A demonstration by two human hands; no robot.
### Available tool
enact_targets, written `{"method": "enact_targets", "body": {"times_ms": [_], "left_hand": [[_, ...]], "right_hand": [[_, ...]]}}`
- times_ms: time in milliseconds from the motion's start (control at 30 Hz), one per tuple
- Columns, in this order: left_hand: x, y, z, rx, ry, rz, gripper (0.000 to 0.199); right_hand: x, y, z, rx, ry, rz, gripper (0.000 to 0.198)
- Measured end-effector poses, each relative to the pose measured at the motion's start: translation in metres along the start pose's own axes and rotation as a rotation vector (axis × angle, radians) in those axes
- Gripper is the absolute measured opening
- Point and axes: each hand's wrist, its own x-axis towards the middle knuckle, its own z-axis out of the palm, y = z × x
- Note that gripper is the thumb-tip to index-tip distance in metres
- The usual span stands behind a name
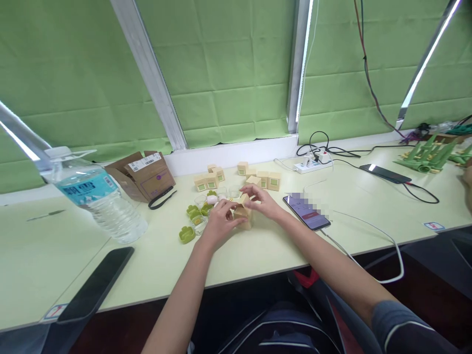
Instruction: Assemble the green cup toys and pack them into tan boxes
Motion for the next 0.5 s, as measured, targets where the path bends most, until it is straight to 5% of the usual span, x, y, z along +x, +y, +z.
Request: {"method": "enact_targets", "body": {"times_ms": [100,300,500], "left_hand": [[-0.001,0.001,-0.001,0.026,-0.019,0.018,0.041],[-0.002,0.006,-0.002,0.090,-0.090,0.029,0.039],[-0.003,0.012,-0.003,0.129,-0.122,0.007,0.027]], "right_hand": [[-0.004,-0.005,0.004,-0.052,-0.043,-0.030,0.058],[-0.003,0.005,0.000,0.219,-0.077,0.010,0.048],[-0.002,0.006,0.001,0.251,-0.061,-0.033,0.043]]}}
